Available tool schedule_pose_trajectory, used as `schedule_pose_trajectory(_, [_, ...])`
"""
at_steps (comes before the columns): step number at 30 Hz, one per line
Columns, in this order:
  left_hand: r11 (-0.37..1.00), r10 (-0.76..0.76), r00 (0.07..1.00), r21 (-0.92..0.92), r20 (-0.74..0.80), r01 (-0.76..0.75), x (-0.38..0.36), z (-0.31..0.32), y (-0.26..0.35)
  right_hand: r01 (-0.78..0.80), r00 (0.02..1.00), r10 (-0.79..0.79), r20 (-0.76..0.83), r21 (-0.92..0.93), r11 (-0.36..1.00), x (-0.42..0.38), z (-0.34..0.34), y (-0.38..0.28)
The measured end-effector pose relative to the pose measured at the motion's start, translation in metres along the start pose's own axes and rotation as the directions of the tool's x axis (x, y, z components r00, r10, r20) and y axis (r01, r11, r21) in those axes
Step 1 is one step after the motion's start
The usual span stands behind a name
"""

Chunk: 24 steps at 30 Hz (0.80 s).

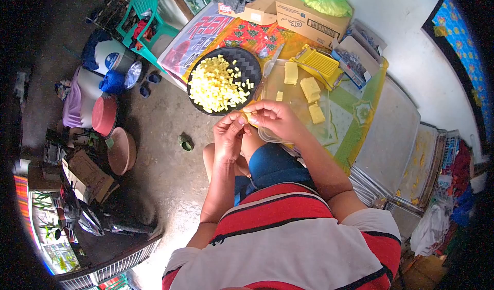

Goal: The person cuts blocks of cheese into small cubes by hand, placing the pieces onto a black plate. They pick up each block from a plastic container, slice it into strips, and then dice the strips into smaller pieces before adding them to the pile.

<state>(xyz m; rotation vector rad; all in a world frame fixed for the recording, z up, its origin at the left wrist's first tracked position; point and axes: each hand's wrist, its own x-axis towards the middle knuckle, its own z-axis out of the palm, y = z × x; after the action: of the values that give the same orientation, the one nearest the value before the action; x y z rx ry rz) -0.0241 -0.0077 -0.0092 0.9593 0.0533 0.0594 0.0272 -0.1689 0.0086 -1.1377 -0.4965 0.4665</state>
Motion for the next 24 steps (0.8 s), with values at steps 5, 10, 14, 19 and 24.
schedule_pose_trajectory(5, [0.981,-0.061,0.997,-0.187,-0.055,0.050,0.000,-0.004,-0.001,-0.120,0.982,0.143,-0.127,0.171,0.978,0.010,-0.004,0.012])
schedule_pose_trajectory(10, [0.940,-0.100,0.995,-0.327,0.002,0.095,0.004,-0.016,0.000,-0.143,0.970,0.083,-0.229,-0.259,0.955,0.068,-0.030,0.071])
schedule_pose_trajectory(14, [0.903,-0.135,0.991,-0.415,-0.024,0.113,0.006,-0.032,-0.007,-0.091,0.978,-0.085,-0.193,-0.750,0.655,0.118,-0.047,0.126])
schedule_pose_trajectory(19, [0.901,-0.142,0.984,-0.425,-0.108,0.083,0.006,-0.047,-0.005,-0.132,0.965,-0.083,-0.247,-0.737,0.663,0.136,-0.044,0.135])
schedule_pose_trajectory(24, [0.886,-0.175,0.969,-0.457,-0.175,0.078,0.008,-0.054,-0.007,-0.135,0.957,-0.085,-0.277,-0.686,0.715,0.131,-0.053,0.139])
